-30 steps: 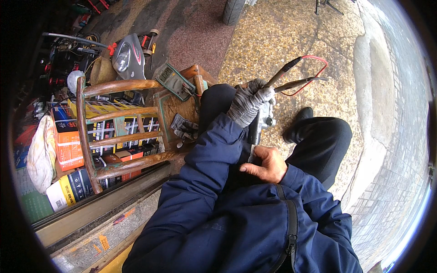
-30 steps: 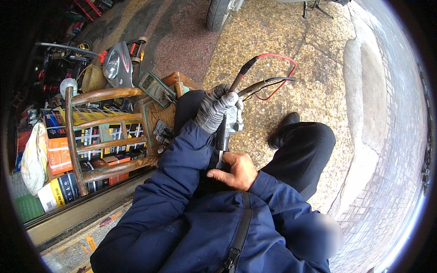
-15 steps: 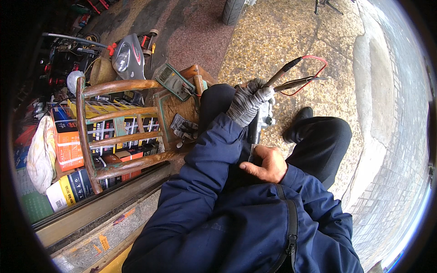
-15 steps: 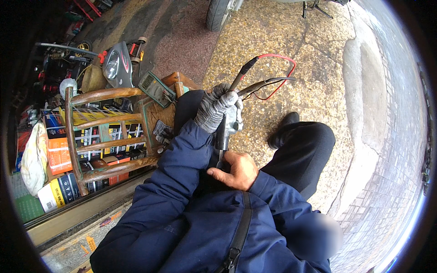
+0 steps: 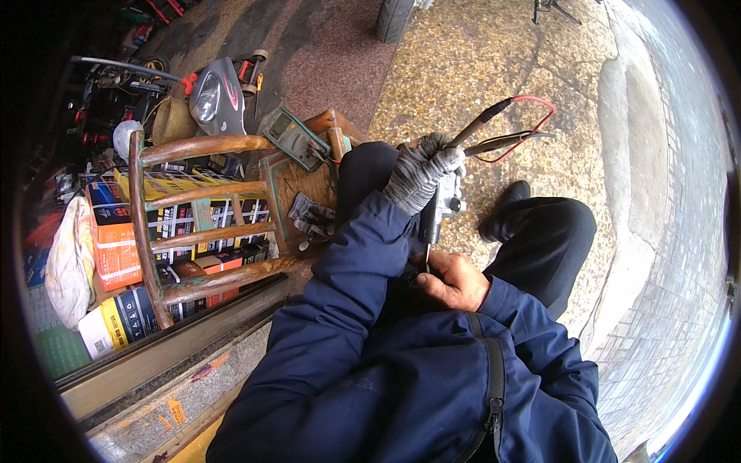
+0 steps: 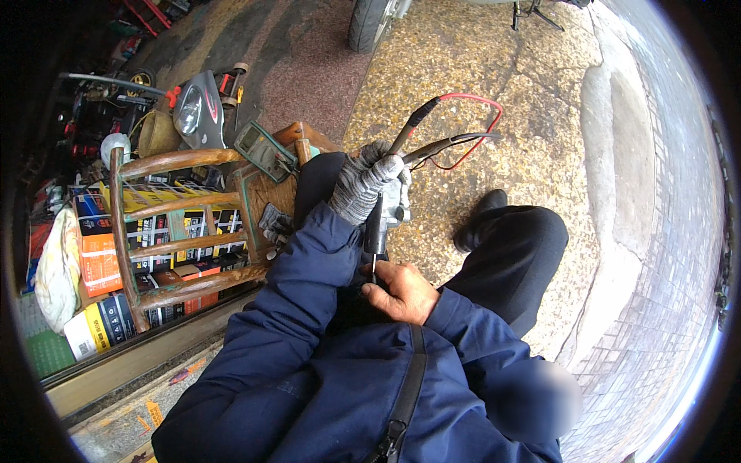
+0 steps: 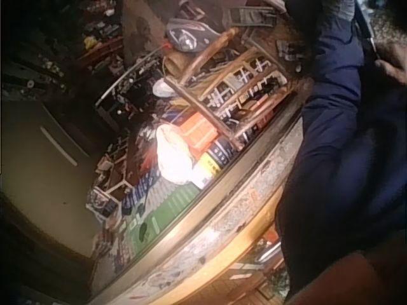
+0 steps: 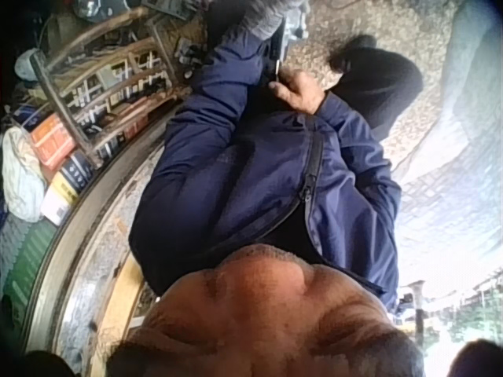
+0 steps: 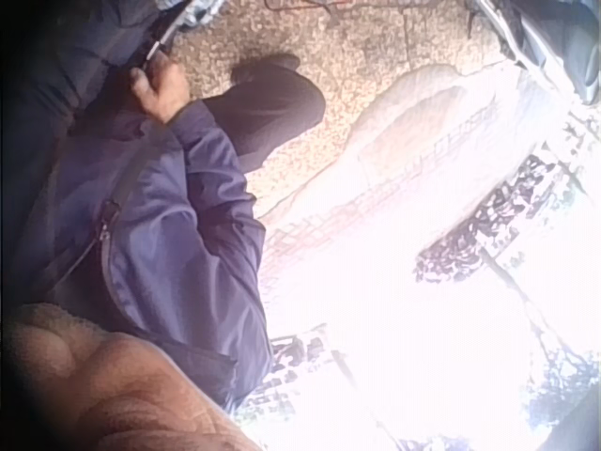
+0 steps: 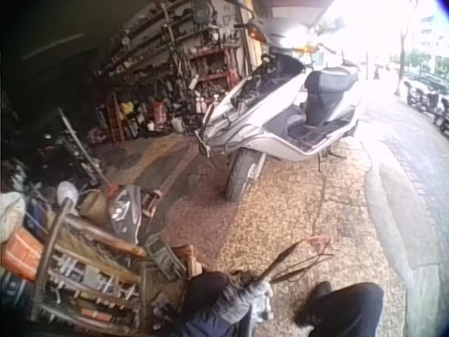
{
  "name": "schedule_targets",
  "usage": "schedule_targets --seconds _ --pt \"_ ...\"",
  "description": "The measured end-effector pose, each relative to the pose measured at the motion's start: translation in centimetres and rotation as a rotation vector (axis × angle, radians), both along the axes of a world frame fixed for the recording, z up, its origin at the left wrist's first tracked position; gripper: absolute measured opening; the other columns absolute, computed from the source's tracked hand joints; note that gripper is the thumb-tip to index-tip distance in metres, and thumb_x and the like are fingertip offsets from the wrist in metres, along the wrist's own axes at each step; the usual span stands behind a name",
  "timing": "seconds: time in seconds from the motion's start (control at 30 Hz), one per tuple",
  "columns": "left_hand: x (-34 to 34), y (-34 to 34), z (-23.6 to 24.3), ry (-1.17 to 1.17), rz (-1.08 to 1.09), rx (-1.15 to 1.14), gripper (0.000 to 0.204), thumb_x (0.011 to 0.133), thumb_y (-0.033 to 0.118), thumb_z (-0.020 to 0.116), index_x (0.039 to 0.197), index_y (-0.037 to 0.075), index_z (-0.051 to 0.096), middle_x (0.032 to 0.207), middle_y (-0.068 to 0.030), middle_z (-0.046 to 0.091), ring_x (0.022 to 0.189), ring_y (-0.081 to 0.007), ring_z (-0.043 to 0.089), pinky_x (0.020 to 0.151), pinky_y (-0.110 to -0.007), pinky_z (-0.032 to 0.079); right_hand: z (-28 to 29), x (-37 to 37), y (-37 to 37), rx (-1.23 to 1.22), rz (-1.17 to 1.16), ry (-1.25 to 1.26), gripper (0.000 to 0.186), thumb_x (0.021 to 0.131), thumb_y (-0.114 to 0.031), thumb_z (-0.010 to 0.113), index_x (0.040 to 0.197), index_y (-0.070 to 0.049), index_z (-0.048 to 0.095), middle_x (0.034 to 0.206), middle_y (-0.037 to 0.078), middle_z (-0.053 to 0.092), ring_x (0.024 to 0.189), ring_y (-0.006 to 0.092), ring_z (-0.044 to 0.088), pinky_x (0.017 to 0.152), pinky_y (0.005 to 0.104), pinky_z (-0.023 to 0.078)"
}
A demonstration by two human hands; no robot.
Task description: The person removes a small electrical component from a scooter, then uses a multimeter to test its terminals while seated. After testing, the person reconnects the component to the scooter wiring and checks the headlight.
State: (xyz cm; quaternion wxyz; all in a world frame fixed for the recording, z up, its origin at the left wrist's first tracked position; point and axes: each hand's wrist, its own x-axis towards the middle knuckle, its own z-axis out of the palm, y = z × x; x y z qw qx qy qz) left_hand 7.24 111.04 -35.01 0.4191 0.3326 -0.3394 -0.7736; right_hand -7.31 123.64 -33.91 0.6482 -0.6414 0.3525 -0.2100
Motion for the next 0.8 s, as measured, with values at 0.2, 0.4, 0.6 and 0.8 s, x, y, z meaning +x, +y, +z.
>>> schedule_targets --seconds 0.2,0.4,0.6,0.8 --pt "-0.02 -0.13 -0.04 0.024 0.004 -0.010 0.017 0.092 0.023 0.066 0.096 0.009 0.057 0.077 -0.0101 0.063 0.057 -0.0215 0.062 0.046 -0.041 0.054 0.21 0.06 -0.12 0.021 -0.001 -0.014 0.033 0.094 -0.023 0.056 0.115 0.002 0.058 0.092 0.016 0.065 0.084 0.0254 0.064 0.077 0.0351 0.050" --pt "-0.01 -0.10 0.17 0.035 0.011 -0.030 0.017 0.092 0.023 0.066 0.095 0.008 0.058 0.077 -0.0109 0.064 0.058 -0.0219 0.063 0.047 -0.040 0.055 -0.06 0.10 -0.06 0.019 -0.002 0.007 0.032 0.094 -0.026 0.060 0.111 0.002 0.060 0.090 0.015 0.065 0.082 0.0235 0.064 0.076 0.0342 0.050" --pt "-0.02 -0.12 0.20 0.048 0.004 -0.015 0.017 0.092 0.023 0.067 0.094 0.008 0.059 0.077 -0.0110 0.064 0.057 -0.0222 0.064 0.048 -0.040 0.055 -0.02 0.21 0.00 0.023 -0.020 0.037 0.036 0.091 -0.031 0.066 0.107 0.001 0.062 0.086 0.014 0.064 0.078 0.0226 0.063 0.072 0.0339 0.050" --pt "-0.02 -0.14 0.15 0.042 0.003 -0.023 0.018 0.092 0.024 0.066 0.092 0.008 0.058 0.077 -0.0111 0.064 0.057 -0.0225 0.064 0.047 -0.040 0.055 0.28 0.14 -0.04 -0.011 -0.034 0.096 0.036 0.089 -0.032 0.069 0.104 0.000 0.063 0.079 0.016 0.061 0.069 0.0260 0.061 0.064 0.0361 0.048"
